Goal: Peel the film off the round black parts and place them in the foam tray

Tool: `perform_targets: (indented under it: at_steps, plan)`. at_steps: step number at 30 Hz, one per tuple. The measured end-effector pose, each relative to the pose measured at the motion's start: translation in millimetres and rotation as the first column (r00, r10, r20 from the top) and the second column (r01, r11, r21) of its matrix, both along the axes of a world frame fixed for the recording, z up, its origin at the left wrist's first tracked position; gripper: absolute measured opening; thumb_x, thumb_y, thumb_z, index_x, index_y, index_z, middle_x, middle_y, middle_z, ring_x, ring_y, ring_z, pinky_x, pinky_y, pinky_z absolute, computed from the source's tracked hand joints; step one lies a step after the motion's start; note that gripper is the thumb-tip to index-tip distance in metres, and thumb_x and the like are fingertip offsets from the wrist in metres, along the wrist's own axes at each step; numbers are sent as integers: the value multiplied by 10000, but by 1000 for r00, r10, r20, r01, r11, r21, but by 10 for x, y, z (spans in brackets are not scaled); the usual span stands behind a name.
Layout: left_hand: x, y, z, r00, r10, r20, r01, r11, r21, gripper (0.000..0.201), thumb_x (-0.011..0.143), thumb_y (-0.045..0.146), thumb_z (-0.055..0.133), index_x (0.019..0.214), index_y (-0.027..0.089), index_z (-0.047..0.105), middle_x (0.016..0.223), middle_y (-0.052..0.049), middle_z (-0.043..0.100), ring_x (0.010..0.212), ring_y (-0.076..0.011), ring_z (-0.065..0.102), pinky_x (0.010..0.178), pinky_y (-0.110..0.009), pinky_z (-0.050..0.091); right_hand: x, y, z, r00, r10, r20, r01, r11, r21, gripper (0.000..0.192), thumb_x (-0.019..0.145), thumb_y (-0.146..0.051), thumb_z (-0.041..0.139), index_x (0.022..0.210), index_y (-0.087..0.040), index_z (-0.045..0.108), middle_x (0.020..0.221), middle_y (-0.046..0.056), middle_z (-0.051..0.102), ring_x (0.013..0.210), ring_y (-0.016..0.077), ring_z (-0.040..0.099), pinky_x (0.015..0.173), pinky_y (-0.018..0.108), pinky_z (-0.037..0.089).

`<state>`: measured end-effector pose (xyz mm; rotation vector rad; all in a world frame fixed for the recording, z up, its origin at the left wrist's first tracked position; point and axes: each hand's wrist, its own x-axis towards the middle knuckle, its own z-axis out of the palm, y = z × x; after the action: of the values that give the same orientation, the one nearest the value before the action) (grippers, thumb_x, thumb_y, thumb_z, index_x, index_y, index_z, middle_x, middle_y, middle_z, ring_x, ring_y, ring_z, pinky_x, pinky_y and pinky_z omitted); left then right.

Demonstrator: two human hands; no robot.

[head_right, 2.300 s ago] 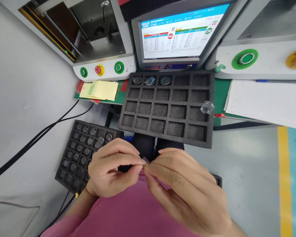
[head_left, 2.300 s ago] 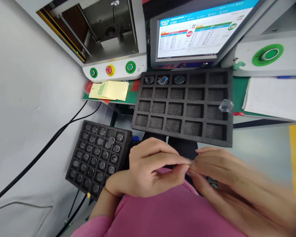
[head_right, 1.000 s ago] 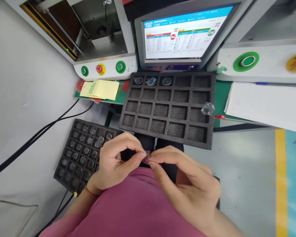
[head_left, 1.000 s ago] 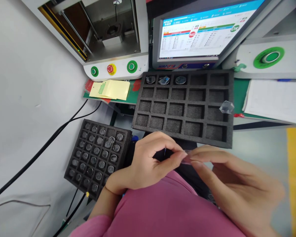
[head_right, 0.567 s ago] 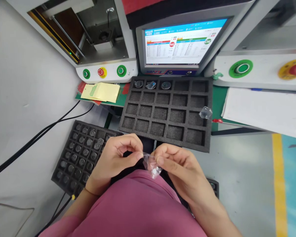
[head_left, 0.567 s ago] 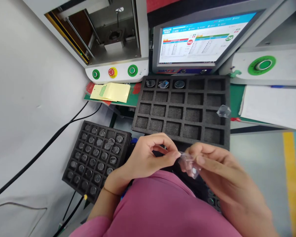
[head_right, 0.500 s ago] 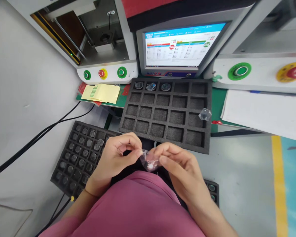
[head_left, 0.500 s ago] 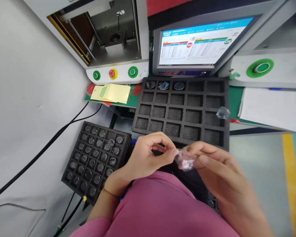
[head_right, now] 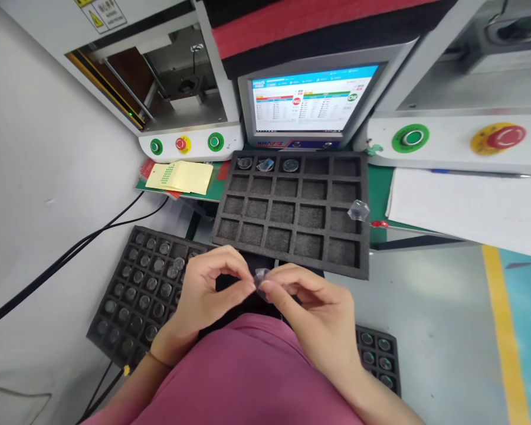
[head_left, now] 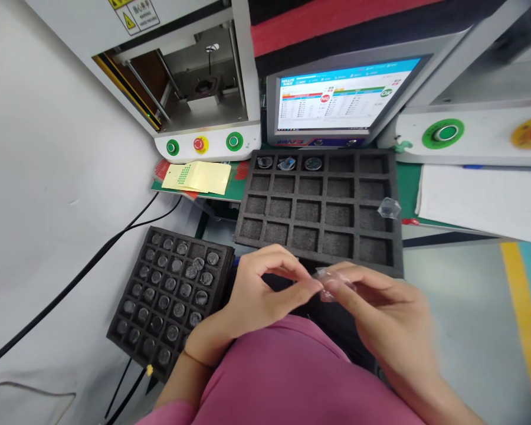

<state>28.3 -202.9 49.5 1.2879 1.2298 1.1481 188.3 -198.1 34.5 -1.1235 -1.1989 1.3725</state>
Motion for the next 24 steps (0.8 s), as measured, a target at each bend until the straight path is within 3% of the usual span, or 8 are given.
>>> perform_targets:
  at_steps: [8,13,18,24]
  plan:
    - [25,-18,15,998,-13,-69,17,998,55,81,706,208,827,739,190,756,731,-16,708,685,-119,648,666,-239,548,21,-32,2,995,-14,96,7,997,72,111,776,-215,727,670,-249,727,639,-17,693,555,102,636,512,157,528]
    - [5,-12,17,999,-41,-2,41,998,-56,56,756,191,779,708,179,751,719,-12,690,665,-103,631,647,-218,530,35,-53,-17,986,-38,160,15,989,146,96,787,-217,729,695,-243,733,667,-3,704,592,114,641,536,184,523]
    - [-10,4,8,995,-55,79,67,984,-164,104,767,215,749,691,161,702,727,-5,639,674,-99,597,609,-200,504,69,-63,-40,988,-1,154,-11,997,76,117,772,-254,757,661,-239,722,639,-2,690,564,128,641,517,203,526]
    - [-10,-1,-6,994,-79,80,90,985,-146,98,734,231,777,704,168,709,735,-11,654,685,-108,614,631,-215,528,60,-75,-52,969,-59,240,6,977,214,106,810,-216,723,709,-247,719,672,1,707,592,140,656,551,228,536]
